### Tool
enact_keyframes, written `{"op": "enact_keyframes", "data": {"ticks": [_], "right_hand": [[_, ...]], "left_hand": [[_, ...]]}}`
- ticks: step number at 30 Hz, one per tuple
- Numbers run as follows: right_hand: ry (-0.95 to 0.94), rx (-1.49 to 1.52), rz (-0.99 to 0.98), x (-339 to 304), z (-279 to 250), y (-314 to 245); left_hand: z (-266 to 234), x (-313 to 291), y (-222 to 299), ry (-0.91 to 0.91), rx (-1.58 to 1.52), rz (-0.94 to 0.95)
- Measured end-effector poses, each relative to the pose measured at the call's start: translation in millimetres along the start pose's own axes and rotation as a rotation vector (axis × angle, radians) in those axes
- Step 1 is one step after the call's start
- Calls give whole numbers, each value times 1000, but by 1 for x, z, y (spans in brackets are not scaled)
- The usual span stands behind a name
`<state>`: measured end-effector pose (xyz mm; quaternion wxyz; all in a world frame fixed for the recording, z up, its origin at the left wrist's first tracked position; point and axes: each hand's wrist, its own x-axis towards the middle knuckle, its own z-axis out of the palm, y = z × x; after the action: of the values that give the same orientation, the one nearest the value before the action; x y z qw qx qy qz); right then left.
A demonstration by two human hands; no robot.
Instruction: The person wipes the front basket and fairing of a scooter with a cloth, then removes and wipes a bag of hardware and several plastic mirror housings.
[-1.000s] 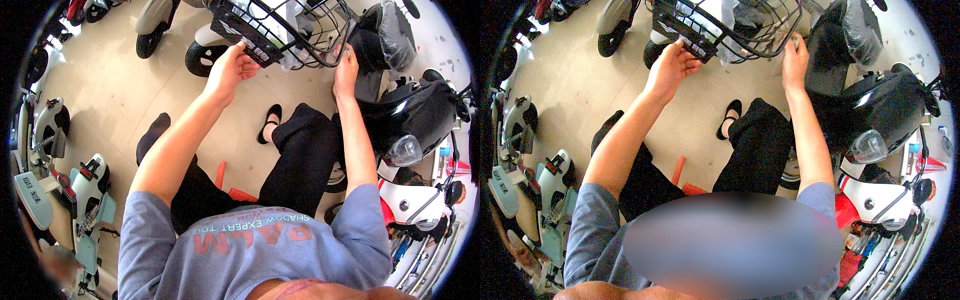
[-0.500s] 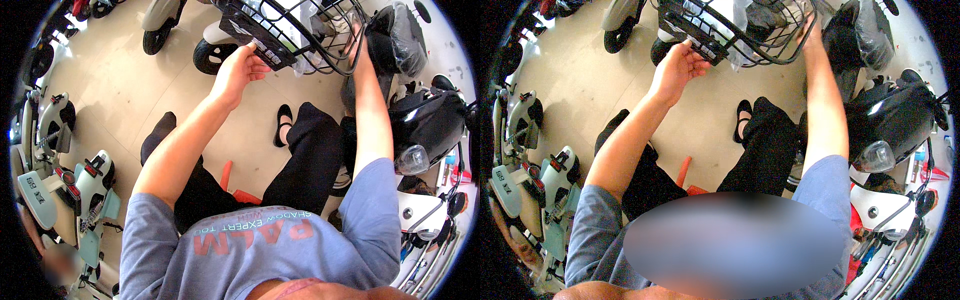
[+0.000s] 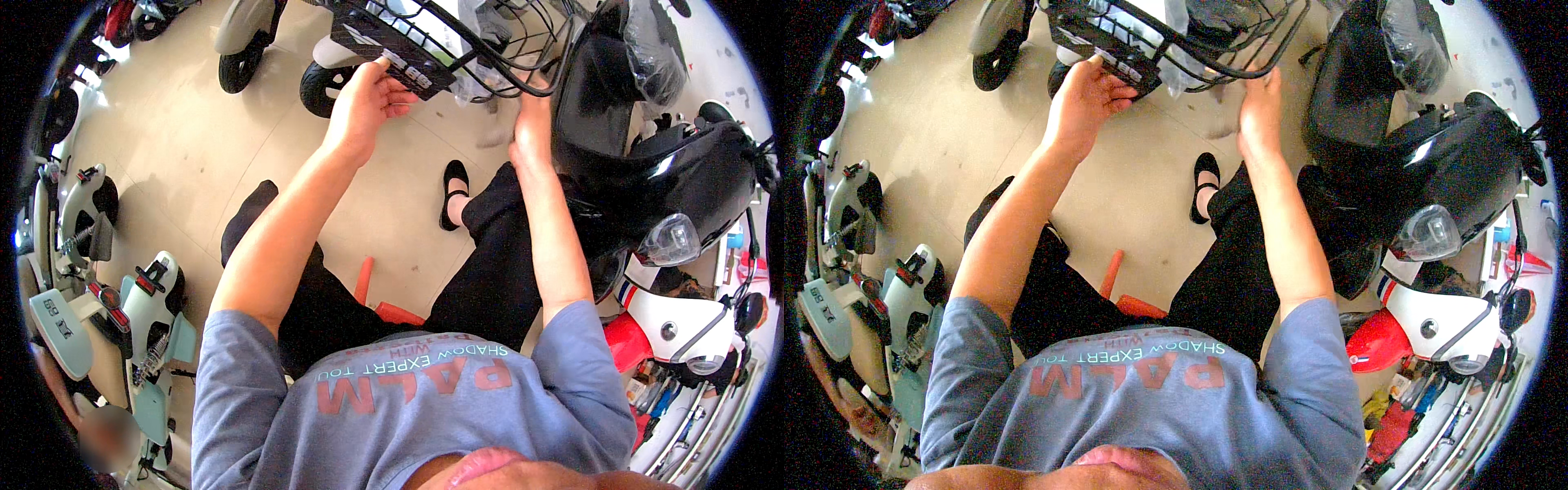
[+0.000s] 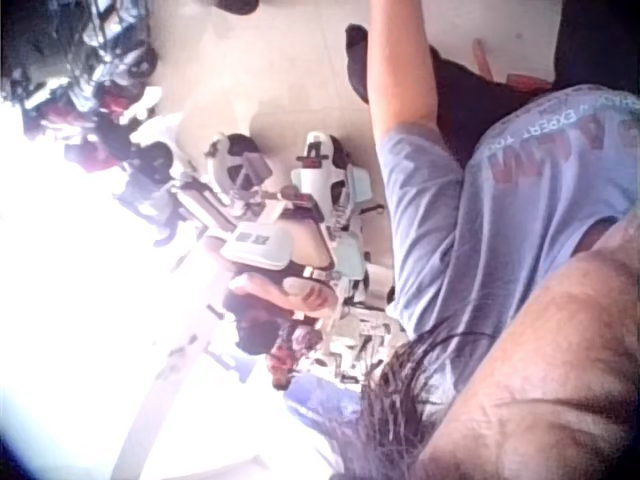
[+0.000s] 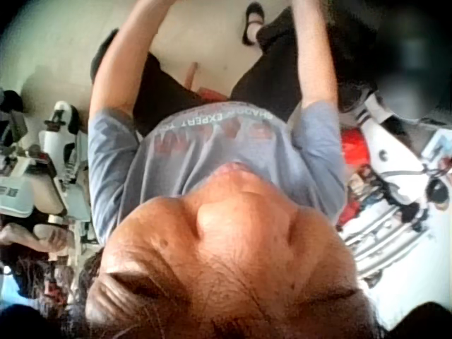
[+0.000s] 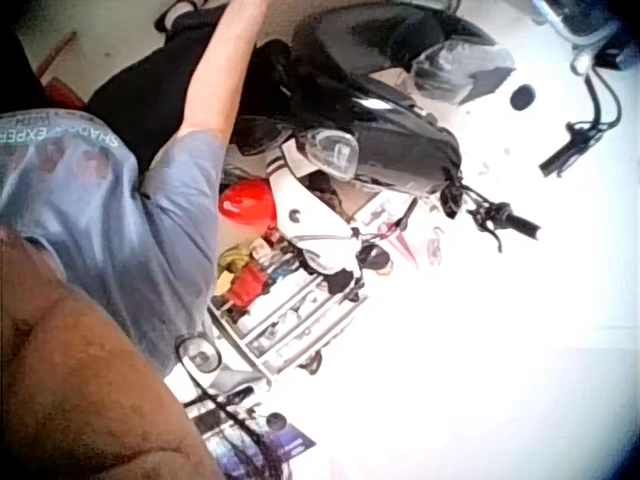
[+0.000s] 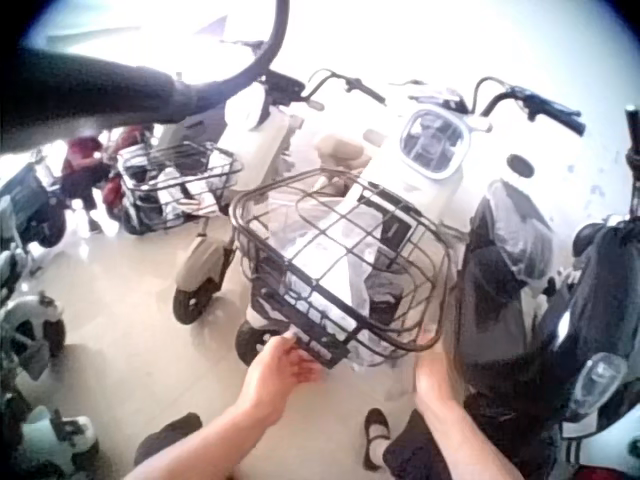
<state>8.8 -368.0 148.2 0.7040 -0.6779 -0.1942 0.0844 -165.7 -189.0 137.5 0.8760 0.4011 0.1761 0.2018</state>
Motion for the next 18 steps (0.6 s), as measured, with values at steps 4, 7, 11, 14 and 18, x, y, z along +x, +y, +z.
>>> {"op": "enact_keyframes", "data": {"ticks": [4,7,11,14,18], "right_hand": [[22,34,27,-14,-14,-13],[185,283,-36,10,-10,-14],[150,230,-129,29,-1,-4],[144,197,-161,7,15,-8],[-131,106,-82,-54,9,-26]], "left_hand": [[-8,1,3,-51,-12,-9],[-11,2,5,-56,-20,-49],[-14,4,5,-100,-75,-65],[-20,7,3,-125,-88,-62],[-20,5,2,-137,-126,-59]]}}
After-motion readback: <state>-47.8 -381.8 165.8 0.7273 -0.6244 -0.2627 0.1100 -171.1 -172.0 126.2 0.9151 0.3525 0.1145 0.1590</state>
